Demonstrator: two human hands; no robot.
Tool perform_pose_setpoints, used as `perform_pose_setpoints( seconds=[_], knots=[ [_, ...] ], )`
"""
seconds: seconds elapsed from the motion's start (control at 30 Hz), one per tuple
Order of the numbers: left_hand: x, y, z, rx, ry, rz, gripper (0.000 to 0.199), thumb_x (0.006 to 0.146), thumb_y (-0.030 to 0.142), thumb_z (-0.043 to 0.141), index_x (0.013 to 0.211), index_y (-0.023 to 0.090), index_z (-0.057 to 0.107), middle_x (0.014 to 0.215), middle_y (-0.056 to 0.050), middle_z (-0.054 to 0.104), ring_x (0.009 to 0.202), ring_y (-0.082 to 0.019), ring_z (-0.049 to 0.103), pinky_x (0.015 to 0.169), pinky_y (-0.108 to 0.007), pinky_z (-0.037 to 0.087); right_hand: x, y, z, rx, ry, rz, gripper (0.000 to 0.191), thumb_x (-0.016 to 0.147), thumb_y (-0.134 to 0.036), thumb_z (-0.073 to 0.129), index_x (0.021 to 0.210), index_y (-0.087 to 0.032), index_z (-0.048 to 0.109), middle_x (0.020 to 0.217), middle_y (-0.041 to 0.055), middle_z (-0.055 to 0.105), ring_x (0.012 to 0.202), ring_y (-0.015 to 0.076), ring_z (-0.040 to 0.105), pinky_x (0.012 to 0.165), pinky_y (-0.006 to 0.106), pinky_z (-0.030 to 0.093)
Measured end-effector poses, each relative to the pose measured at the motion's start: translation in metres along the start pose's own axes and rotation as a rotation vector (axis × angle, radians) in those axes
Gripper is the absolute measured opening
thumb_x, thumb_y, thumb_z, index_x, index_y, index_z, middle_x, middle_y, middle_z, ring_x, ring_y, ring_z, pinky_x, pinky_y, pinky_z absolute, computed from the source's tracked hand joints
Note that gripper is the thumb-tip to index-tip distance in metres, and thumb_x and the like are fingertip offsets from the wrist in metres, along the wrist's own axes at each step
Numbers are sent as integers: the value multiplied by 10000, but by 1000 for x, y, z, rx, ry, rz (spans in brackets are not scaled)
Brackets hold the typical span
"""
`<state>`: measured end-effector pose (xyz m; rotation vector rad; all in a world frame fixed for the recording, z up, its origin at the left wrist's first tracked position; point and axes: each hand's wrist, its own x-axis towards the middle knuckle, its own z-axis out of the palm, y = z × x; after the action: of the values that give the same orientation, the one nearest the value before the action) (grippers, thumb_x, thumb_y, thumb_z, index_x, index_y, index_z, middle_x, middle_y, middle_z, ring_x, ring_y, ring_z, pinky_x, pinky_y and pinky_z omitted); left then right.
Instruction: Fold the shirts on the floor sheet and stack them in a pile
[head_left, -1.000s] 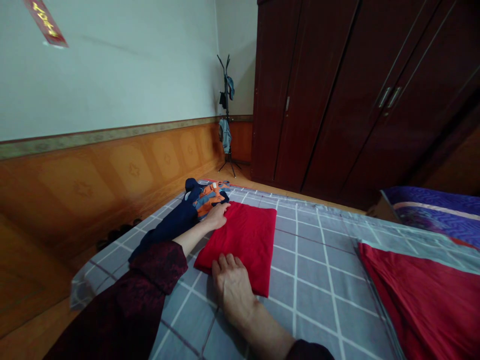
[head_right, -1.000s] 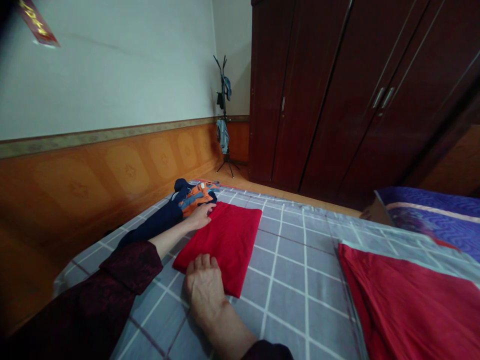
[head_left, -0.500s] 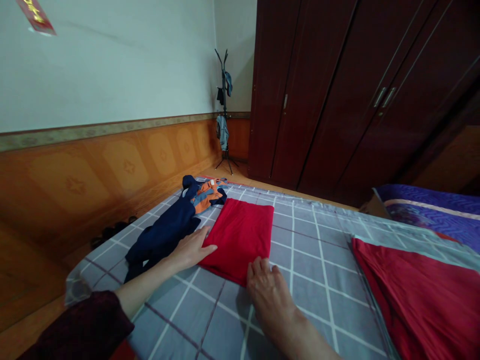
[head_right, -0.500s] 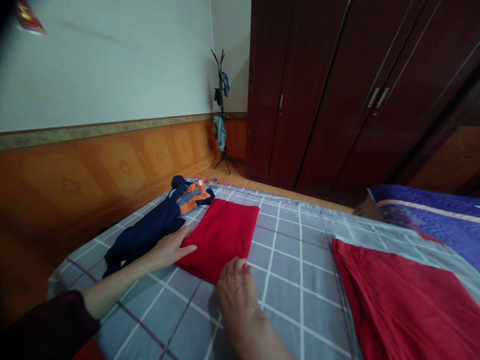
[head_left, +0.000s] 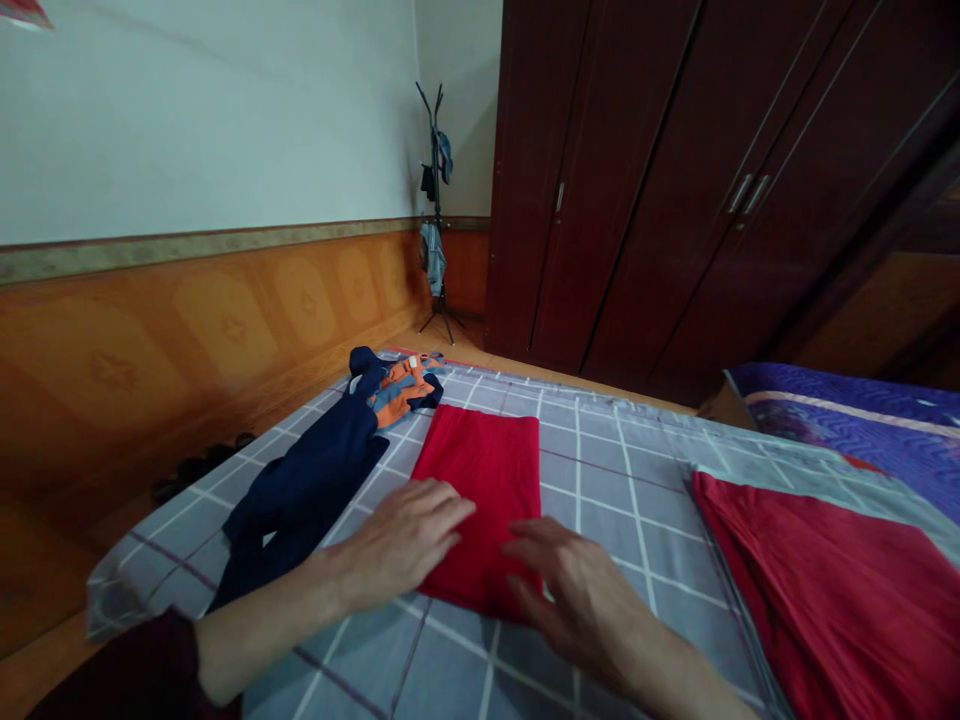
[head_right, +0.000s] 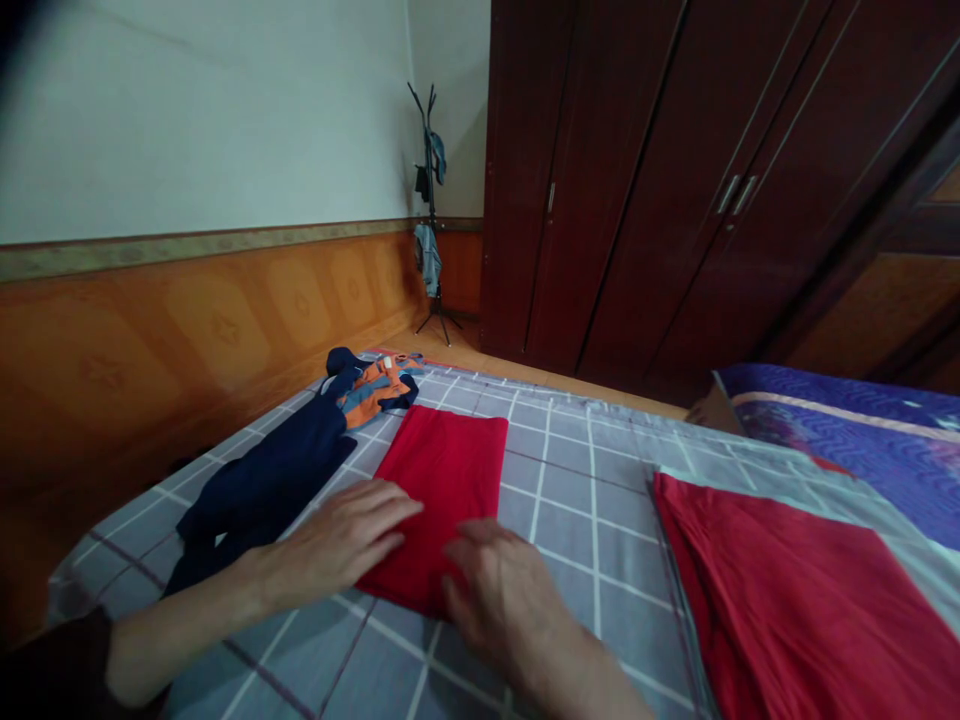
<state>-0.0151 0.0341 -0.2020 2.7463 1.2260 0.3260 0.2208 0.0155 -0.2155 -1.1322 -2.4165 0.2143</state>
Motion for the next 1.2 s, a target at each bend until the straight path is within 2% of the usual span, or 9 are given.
perform_pose_setpoints(
  seconds=[0.1,0.2,0.4,0.6,0.73,0.87,1.03,1.1,1.2],
  knots=[
    [32,17,18,2,-64,406,220,947,255,456,1118,188,579,1135,-80,630,1152,-220,517,1046,-364,336,27,19,-6,177,60,119,320,891,-249,442,1132,-170,637,1167,112,647,1094,228,590,935,378,472],
    [51,18,40,-84,-143,562,461,912,462,494,1278,182,486,1299,-101,557,1268,-262,425,1093,-400,283,43,32,-2,356,-7,154,426,938,-410,403,1216,-155,603,1283,123,579,1218,235,505,1031,418,401],
    [45,8,52,-286,-243,521,690,911,535,443,1472,204,215,1518,-89,284,1394,-265,243,1132,-391,208,55,39,25,318,-316,-49,482,982,-445,282,1373,-220,449,1432,81,430,1361,213,317,1127,482,227],
    [44,1,59,-255,-250,530,580,984,392,340,1492,211,127,1525,-73,255,1414,-259,178,1145,-492,150,89,87,51,-18,-251,-87,604,938,-489,402,1447,-177,310,1497,112,296,1401,244,204,1132,489,202],
    [45,-3,61,-222,-215,582,578,988,368,333,1492,198,107,1539,-63,203,1426,-251,107,1151,-514,124,122,122,55,-185,-202,41,629,949,-486,375,1445,-106,303,1488,166,295,1390,259,237,1131,477,202],
    [45,-3,59,-189,-187,584,579,982,395,346,1486,193,143,1531,-65,236,1420,-256,150,1145,-518,152,129,110,47,-247,-155,171,707,928,-526,392,1431,-37,308,1482,218,275,1388,302,226,1126,504,190],
    [45,0,66,-145,-138,563,460,1007,294,276,1451,176,263,1477,-61,370,1368,-227,309,1101,-403,296,90,63,44,-4,-294,-161,691,939,-519,375,1482,-135,187,1530,136,186,1417,218,129,1140,432,201],
    [45,0,68,-137,-137,563,465,1007,299,277,1454,175,253,1490,-57,346,1367,-230,309,1089,-396,315,84,66,50,18,-298,-207,696,929,-521,397,1484,-156,187,1528,123,207,1417,217,134,1137,437,209],
    [45,-2,66,-130,-137,587,506,1002,331,287,1473,170,197,1514,-65,286,1405,-247,213,1129,-471,230,96,102,57,-126,-162,3,653,932,-500,395,1451,-118,292,1501,161,276,1402,253,201,1129,476,203]
  ],
)
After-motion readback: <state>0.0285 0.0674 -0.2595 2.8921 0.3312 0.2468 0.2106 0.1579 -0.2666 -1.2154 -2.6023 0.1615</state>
